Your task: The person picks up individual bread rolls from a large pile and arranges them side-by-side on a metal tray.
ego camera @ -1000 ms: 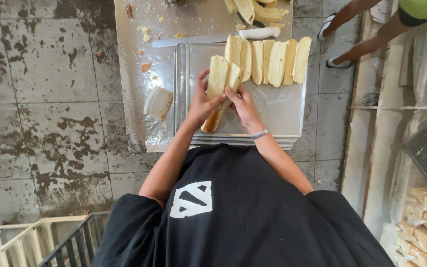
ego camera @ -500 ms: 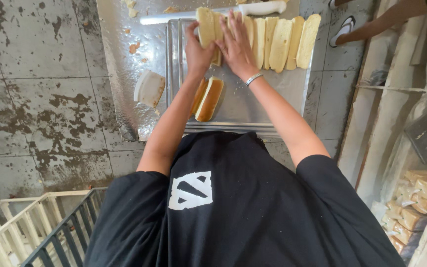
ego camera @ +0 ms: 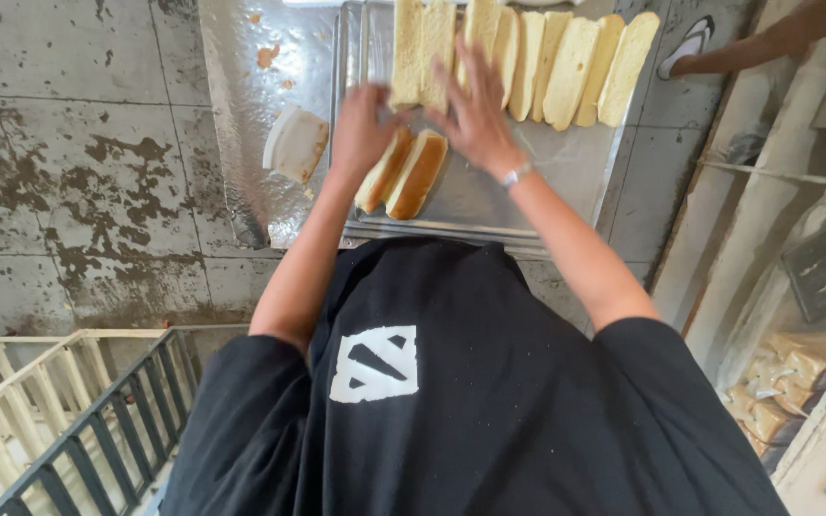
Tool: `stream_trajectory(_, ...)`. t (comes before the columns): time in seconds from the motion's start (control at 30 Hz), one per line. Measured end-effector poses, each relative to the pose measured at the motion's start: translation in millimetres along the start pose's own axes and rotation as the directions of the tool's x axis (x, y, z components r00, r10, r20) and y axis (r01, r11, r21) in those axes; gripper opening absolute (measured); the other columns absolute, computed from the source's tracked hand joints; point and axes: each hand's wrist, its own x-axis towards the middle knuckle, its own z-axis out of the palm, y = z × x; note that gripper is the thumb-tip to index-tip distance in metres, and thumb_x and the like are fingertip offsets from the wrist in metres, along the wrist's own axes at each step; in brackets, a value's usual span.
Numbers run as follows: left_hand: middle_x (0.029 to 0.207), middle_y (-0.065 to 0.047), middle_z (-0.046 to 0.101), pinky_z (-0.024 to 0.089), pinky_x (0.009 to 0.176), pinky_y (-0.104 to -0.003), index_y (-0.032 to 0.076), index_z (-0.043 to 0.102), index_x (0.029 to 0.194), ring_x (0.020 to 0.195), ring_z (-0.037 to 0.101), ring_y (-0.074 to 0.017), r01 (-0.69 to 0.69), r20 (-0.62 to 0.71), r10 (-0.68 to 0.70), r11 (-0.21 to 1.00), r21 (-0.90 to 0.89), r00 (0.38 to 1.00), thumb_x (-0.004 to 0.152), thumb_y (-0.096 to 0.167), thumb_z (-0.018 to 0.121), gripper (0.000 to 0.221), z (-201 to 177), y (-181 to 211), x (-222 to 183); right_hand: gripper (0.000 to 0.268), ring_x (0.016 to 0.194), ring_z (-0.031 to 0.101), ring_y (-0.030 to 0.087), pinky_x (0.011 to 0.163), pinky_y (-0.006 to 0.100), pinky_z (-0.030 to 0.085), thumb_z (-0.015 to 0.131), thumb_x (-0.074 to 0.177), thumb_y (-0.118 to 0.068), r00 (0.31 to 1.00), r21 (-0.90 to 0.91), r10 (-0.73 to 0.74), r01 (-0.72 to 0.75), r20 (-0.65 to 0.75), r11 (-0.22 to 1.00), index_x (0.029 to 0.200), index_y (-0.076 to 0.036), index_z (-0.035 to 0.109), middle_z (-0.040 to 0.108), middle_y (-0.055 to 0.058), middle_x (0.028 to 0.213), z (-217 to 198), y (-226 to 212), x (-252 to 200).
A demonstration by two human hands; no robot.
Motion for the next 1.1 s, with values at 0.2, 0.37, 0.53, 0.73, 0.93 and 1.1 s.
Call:
stream_trajectory(0.2, 0.104, -0.017, 0.073, 0.055, 0.082, -0.045, 0.004, 0.063, 0.120, 0.097, 0.069, -0.0361, 0.021, 0.193, -0.028, 0.999, 0.035, 0.981, 0.083, 0.016, 0.081, 0.043, -28.2, -24.7, -58.3, 0.062, 0.155, 0.023, 0.038, 0.126, 0.057, 0.026, 0.082, 0.082, -0.052, 0.972, 0.251, -0.159, 0.112, 0.172, 0.961, 0.135, -0.024, 0.064, 0.025, 0.013, 0.167, -1.9, -33.2, -75.0)
stream_trajectory(0.37, 0.094, -0.016, 0.073, 0.056, 0.076, -0.039, 0.002, 0.063, 0.119, 0.084, 0.069, -0.0265, 0.367, -0.009, -0.375, 0.910, -0.192, 0.927, 0.090, 0.021, 0.081, 0.038, -16.8, -64.6, 7.3, 0.060, 0.142, 0.038, 0.044, 0.117, 0.053, 0.038, 0.090, 0.083, -0.040, 0.970, 0.404, 0.242, -0.223, 0.006, 0.887, 0.133, -0.017, 0.066, 0.030, 0.020, 0.159, 5.5, -39.9, -108.5)
stream_trajectory(0.53, 0.088, -0.013, 0.070, 0.056, 0.070, -0.038, 0.002, 0.071, 0.110, 0.075, 0.068, -0.0245, 0.046, -0.280, -0.077, 0.993, -0.113, 0.957, 0.081, 0.013, 0.086, 0.035, 10.2, -75.6, 90.0, 0.061, 0.134, 0.044, 0.045, 0.113, 0.054, 0.036, 0.089, 0.081, -0.043, 0.954, 0.293, 0.292, -0.261, -0.066, 0.920, 0.131, -0.019, 0.063, 0.037, 0.021, 0.153, 6.2, -56.0, -119.4)
stream_trajectory(0.73, 0.084, -0.012, 0.072, 0.053, 0.072, -0.042, 0.002, 0.065, 0.115, 0.077, 0.069, -0.0315, -0.116, -0.329, 0.103, 0.993, -0.018, 0.939, 0.086, 0.016, 0.083, 0.037, 7.2, -36.4, 77.2, 0.060, 0.125, 0.052, 0.030, 0.106, 0.053, 0.032, 0.085, 0.076, -0.038, 0.994, 0.139, 0.088, -0.097, 0.066, 0.986, 0.130, -0.020, 0.067, 0.059, 0.008, 0.124, -23.4, -49.2, -113.1)
stream_trajectory(0.93, 0.108, -0.023, 0.064, 0.047, 0.080, -0.051, 0.003, 0.064, 0.115, 0.099, 0.059, -0.0455, -0.214, 0.085, 0.199, 0.940, 0.267, 0.976, 0.076, 0.038, 0.087, 0.057, -6.8, 36.4, -43.1, 0.027, 0.113, 0.056, 0.032, 0.098, 0.047, 0.042, 0.077, 0.089, -0.021, 0.945, 0.176, 0.320, -0.327, 0.069, 0.928, 0.114, -0.012, 0.074, 0.062, 0.010, 0.112, -21.4, -30.3, -148.8)
stream_trajectory(1.1, 0.092, -0.017, 0.073, 0.055, 0.078, -0.052, 0.006, 0.059, 0.125, 0.085, 0.072, -0.0412, 0.053, 0.269, -0.064, 0.997, 0.050, 0.961, 0.097, 0.050, 0.075, 0.055, 36.6, 76.3, -78.3, 0.023, 0.102, 0.063, 0.033, 0.090, 0.041, 0.050, 0.069, 0.104, -0.026, 0.702, 0.546, 0.709, -0.569, -0.069, 0.615, 0.112, -0.005, 0.066, 0.065, 0.010, 0.105, -6.1, -8.1, -195.1)
